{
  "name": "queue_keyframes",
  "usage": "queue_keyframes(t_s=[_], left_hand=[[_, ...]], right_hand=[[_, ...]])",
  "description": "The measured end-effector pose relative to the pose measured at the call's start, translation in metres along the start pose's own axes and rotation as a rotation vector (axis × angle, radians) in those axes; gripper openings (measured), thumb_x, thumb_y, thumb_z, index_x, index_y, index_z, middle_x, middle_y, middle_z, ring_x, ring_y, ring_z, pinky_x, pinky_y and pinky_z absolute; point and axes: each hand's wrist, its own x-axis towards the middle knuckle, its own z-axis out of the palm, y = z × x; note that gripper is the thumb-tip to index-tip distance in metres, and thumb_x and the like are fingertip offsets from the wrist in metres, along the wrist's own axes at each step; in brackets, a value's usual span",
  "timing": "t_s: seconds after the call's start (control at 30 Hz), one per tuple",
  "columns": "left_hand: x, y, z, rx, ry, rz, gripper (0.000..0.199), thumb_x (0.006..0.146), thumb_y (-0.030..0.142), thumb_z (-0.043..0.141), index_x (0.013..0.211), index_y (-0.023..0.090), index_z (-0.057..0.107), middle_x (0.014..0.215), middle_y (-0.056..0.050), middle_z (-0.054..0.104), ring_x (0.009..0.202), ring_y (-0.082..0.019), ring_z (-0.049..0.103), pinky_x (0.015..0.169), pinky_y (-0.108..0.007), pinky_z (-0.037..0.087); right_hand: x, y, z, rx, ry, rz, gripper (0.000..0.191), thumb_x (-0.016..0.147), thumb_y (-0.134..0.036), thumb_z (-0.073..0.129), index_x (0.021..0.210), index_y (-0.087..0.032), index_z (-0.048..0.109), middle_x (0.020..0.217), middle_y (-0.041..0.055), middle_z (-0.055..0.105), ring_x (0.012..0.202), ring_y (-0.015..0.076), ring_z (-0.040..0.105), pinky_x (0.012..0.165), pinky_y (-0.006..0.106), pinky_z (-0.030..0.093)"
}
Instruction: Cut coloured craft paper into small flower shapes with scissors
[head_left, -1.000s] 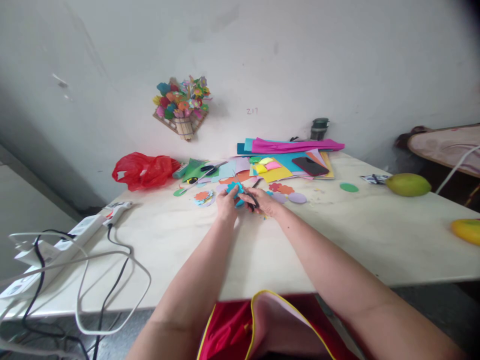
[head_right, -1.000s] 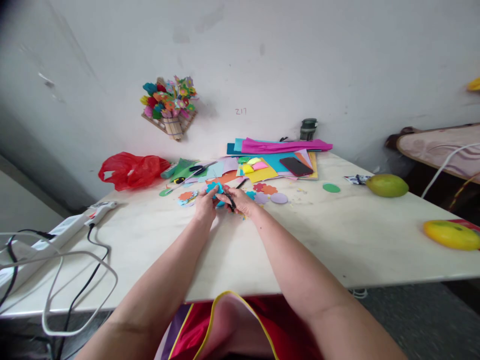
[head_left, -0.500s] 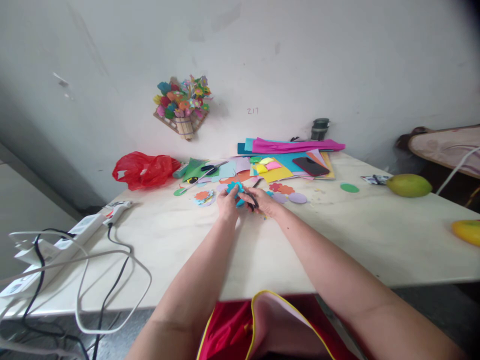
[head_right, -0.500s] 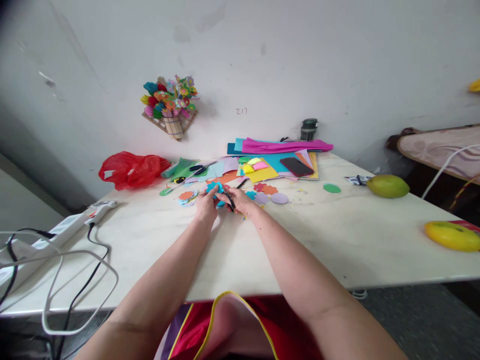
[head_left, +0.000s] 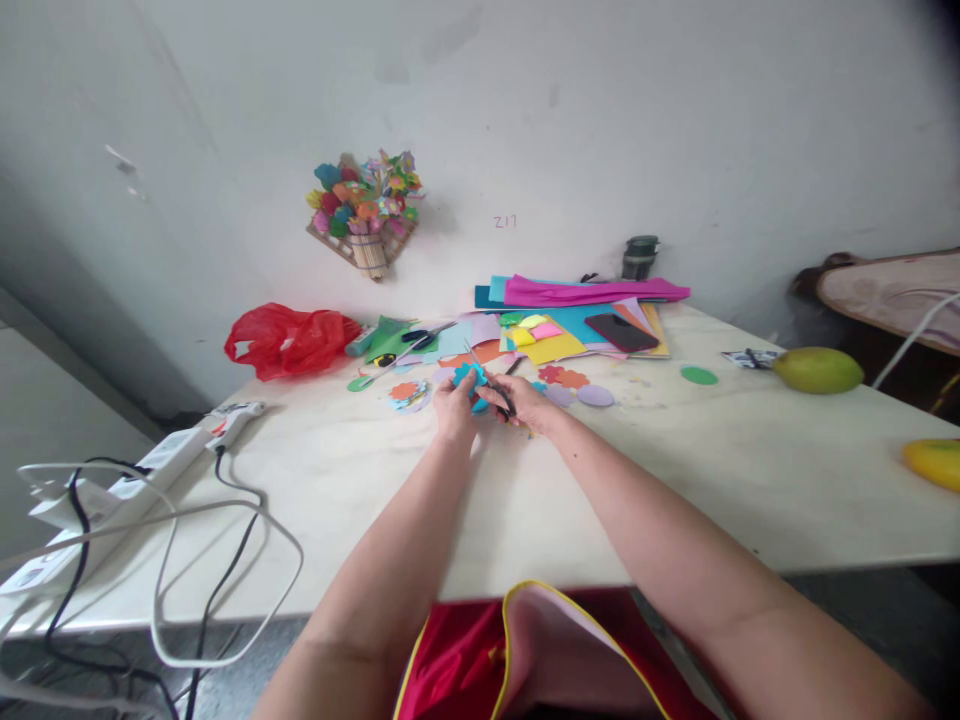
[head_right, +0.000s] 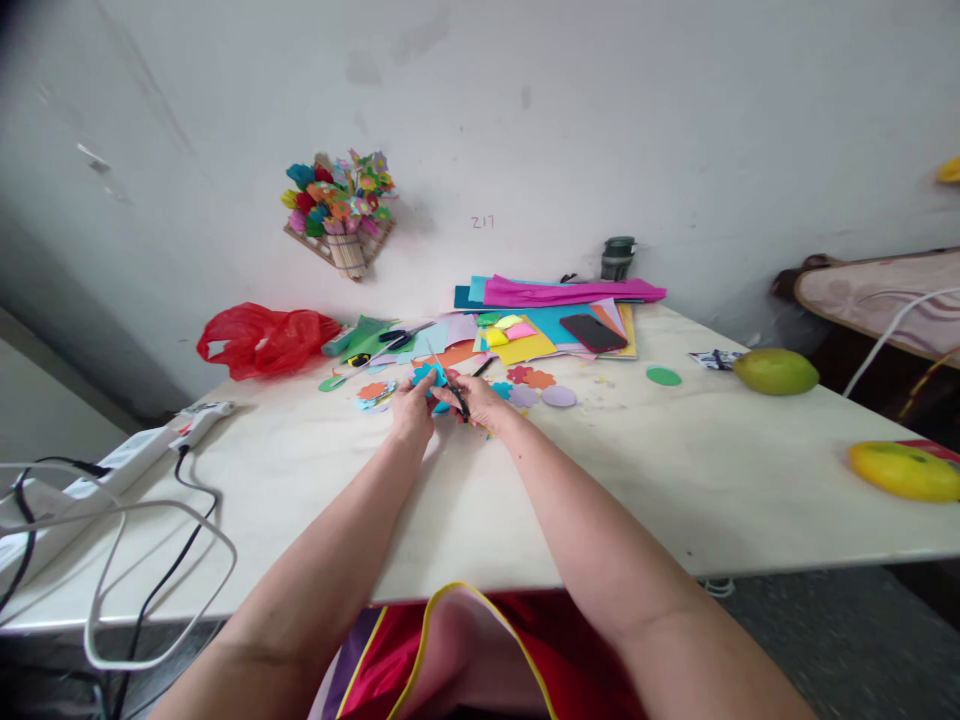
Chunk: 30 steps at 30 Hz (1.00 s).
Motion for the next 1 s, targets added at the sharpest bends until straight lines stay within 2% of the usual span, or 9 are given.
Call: queue_keyframes(t_s=[0.23, 0.5, 0.77, 1.0], left_hand=[[0.0, 0.001, -0.001, 0.007, -0.012, -0.012, 0.026, 0.059, 0.029, 0.083, 0.067, 0.016, 0.061, 0.061, -0.001, 0.066, 0.051, -0.012, 0.06, 0.052, -0.024, 0.048], [0.004, 0.003, -0.006, 0.031, -0.055, -0.058, 0.029, 0.06, 0.03, 0.083, 0.074, 0.016, 0.062, 0.067, 0.0, 0.067, 0.06, -0.013, 0.064, 0.065, -0.026, 0.053], [0.007, 0.007, -0.01, 0.053, -0.16, -0.15, 0.031, 0.059, 0.032, 0.087, 0.073, 0.015, 0.064, 0.069, -0.004, 0.069, 0.06, -0.015, 0.066, 0.063, -0.028, 0.056], [0.009, 0.015, -0.016, 0.09, -0.296, -0.21, 0.028, 0.063, 0.029, 0.085, 0.075, 0.012, 0.067, 0.074, -0.009, 0.071, 0.064, -0.017, 0.069, 0.066, -0.028, 0.058]], right_hand=[[0.0, 0.0, 0.0, 0.022, -0.002, -0.004, 0.035, 0.071, -0.043, 0.078, 0.078, -0.018, 0.054, 0.046, -0.0055, 0.051, 0.034, 0.0071, 0.044, 0.027, 0.016, 0.022], [0.001, 0.007, -0.012, 0.05, -0.027, -0.093, 0.041, 0.069, -0.051, 0.076, 0.075, -0.017, 0.054, 0.052, -0.0032, 0.056, 0.039, 0.0072, 0.049, 0.027, 0.015, 0.026], [0.007, 0.007, -0.023, 0.053, 0.056, -0.097, 0.042, 0.063, -0.049, 0.08, 0.074, -0.016, 0.055, 0.053, -0.0026, 0.058, 0.039, 0.0064, 0.05, 0.028, 0.014, 0.025], [0.006, -0.001, -0.03, 0.086, 0.196, -0.138, 0.042, 0.057, -0.045, 0.081, 0.079, -0.016, 0.057, 0.052, -0.0045, 0.056, 0.04, 0.0078, 0.049, 0.031, 0.016, 0.025]])
